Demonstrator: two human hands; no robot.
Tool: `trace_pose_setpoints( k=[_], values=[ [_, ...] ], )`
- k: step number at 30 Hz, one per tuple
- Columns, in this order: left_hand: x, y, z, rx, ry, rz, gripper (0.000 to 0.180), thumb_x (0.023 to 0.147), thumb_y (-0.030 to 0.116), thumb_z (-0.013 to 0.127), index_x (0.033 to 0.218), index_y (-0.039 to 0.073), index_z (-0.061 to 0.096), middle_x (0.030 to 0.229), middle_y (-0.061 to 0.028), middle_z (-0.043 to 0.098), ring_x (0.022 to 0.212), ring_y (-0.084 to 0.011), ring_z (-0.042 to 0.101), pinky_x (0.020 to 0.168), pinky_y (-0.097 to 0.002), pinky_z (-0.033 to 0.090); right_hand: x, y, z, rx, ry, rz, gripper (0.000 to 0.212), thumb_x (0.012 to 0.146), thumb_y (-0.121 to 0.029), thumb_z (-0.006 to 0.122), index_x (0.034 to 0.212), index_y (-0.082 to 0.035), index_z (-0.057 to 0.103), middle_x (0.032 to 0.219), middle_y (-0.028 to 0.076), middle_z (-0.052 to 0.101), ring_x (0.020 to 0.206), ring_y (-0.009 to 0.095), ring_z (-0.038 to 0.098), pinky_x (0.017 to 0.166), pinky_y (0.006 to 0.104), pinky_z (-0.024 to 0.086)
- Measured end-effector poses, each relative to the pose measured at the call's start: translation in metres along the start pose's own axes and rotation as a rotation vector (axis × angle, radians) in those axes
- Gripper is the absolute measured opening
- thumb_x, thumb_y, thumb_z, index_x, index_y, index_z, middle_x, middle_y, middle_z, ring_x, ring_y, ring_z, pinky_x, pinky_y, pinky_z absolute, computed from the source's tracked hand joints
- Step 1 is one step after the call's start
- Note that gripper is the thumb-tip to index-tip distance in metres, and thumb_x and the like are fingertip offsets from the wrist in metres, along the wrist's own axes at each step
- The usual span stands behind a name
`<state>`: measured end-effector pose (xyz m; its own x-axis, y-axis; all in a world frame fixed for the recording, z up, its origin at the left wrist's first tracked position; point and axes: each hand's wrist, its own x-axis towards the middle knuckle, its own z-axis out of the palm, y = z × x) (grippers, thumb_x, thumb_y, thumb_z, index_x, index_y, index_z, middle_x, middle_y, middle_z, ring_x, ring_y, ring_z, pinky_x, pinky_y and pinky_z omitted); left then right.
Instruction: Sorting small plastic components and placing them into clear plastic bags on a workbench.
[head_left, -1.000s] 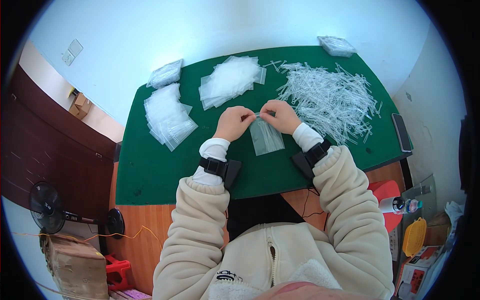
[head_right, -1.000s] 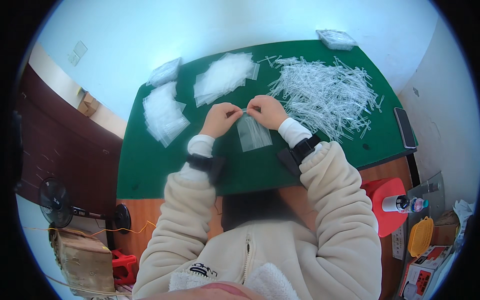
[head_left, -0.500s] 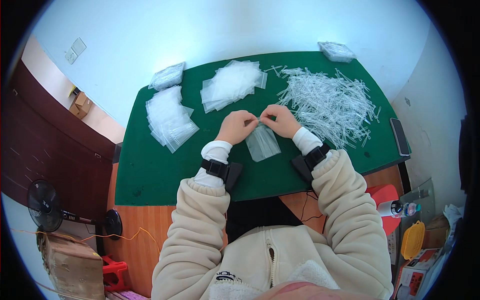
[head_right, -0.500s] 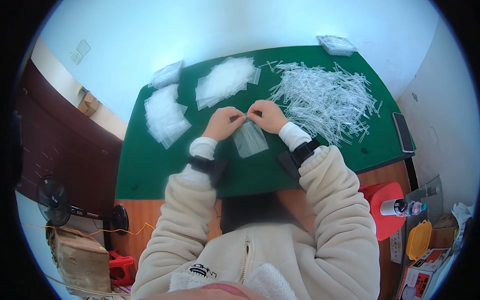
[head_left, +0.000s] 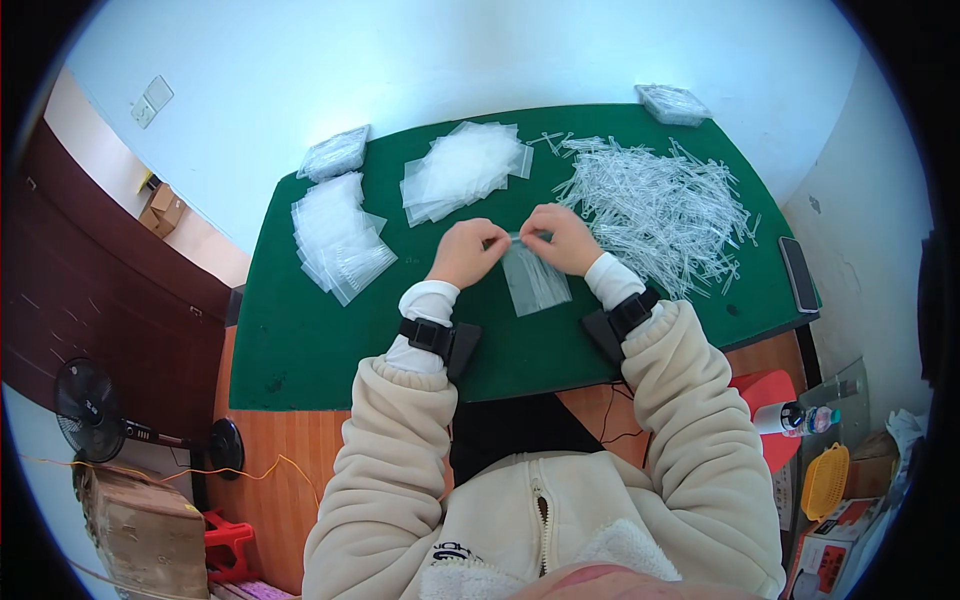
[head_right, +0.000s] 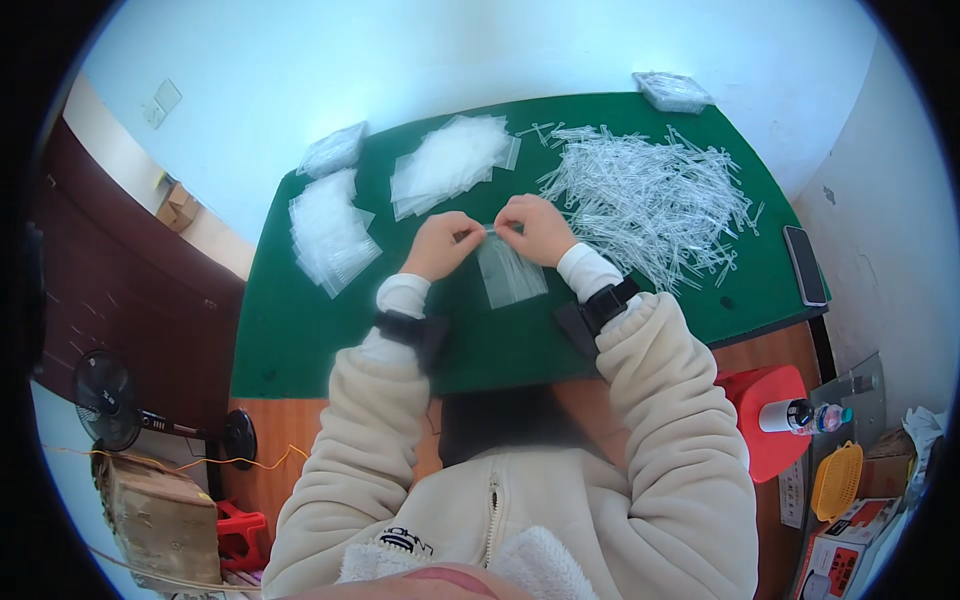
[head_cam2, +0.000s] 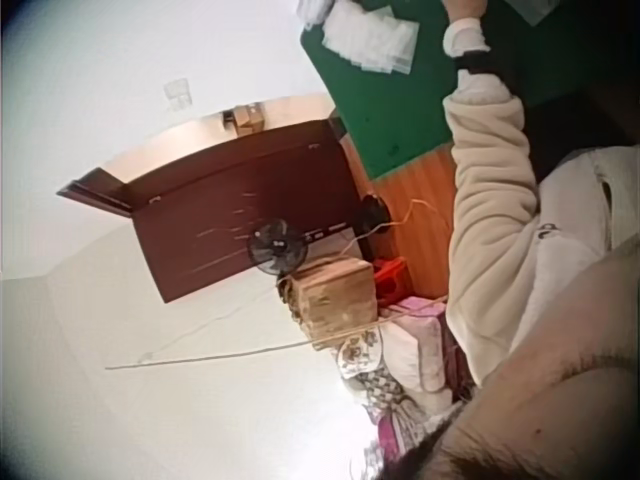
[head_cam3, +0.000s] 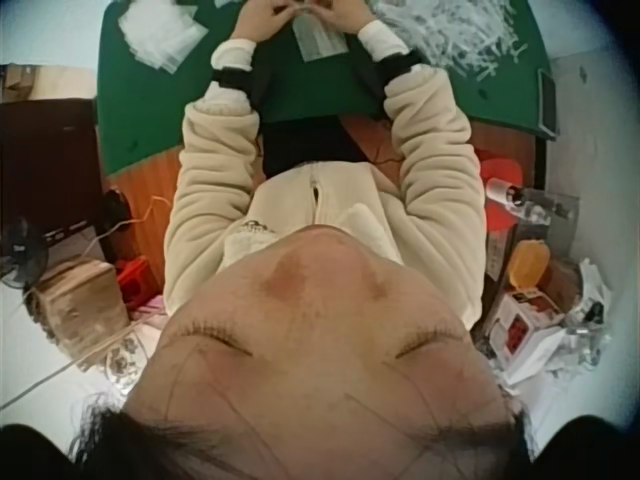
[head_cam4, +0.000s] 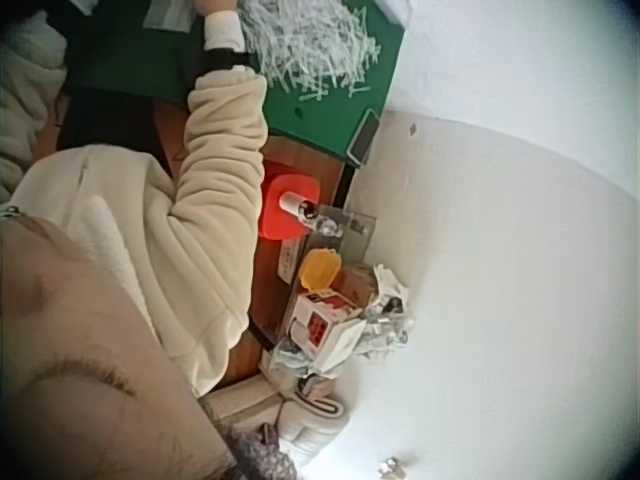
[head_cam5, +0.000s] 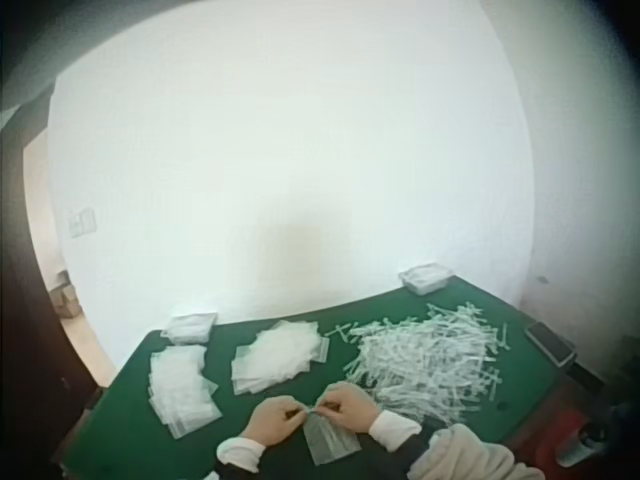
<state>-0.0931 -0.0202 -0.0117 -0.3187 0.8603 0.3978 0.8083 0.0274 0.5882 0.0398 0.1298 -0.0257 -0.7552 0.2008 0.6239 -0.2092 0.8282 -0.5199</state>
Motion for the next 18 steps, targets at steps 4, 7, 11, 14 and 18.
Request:
trace_pose_setpoints(
  k=[4,7,11,14,18],
  values=[
    [-0.001,0.000,0.002,0.063,-0.045,0.064,0.016,0.075,0.022,0.063,0.077,0.006,0.068,0.073,-0.0084,0.063,0.065,-0.0244,0.059,0.059,-0.0326,0.047,-0.001,-0.004,0.003,-0.019,-0.110,-0.030,0.006,0.073,-0.013,0.062,0.072,-0.007,0.061,0.070,0.007,0.057,0.072,0.026,0.055,0.065,0.0363,0.044],
    [-0.001,-0.002,-0.003,0.028,-0.032,0.017,0.017,0.076,0.020,0.064,0.079,0.003,0.066,0.071,-0.0084,0.062,0.062,-0.0206,0.057,0.058,-0.0294,0.045,0.000,0.003,-0.003,-0.061,-0.069,-0.019,0.007,0.073,-0.014,0.062,0.072,-0.006,0.061,0.071,0.007,0.058,0.072,0.026,0.055,0.065,0.0357,0.044],
    [0.000,-0.005,-0.007,-0.021,-0.020,-0.067,0.018,0.077,0.019,0.064,0.079,0.001,0.066,0.070,-0.0075,0.062,0.061,-0.0167,0.057,0.058,-0.0268,0.045,0.002,0.010,-0.014,-0.020,-0.038,0.154,0.010,0.074,-0.014,0.062,0.071,-0.005,0.060,0.071,0.007,0.058,0.070,0.025,0.056,0.065,0.0340,0.045],
    [-0.001,-0.008,-0.010,-0.041,-0.013,-0.109,0.018,0.077,0.019,0.064,0.078,0.001,0.066,0.070,-0.0067,0.062,0.062,-0.0147,0.057,0.059,-0.0260,0.045,0.001,0.009,-0.011,0.057,0.005,0.221,0.010,0.076,-0.013,0.061,0.073,-0.004,0.059,0.070,0.007,0.058,0.067,0.020,0.056,0.063,0.0313,0.044],
    [0.000,-0.006,-0.009,-0.072,-0.033,-0.129,0.018,0.078,0.018,0.063,0.079,0.000,0.065,0.069,-0.0056,0.062,0.062,-0.0126,0.056,0.060,-0.0253,0.045,-0.002,0.019,-0.004,0.267,0.025,0.332,0.011,0.080,-0.012,0.058,0.076,-0.002,0.057,0.067,0.004,0.056,0.063,0.013,0.054,0.059,0.0272,0.044]
  ],
)
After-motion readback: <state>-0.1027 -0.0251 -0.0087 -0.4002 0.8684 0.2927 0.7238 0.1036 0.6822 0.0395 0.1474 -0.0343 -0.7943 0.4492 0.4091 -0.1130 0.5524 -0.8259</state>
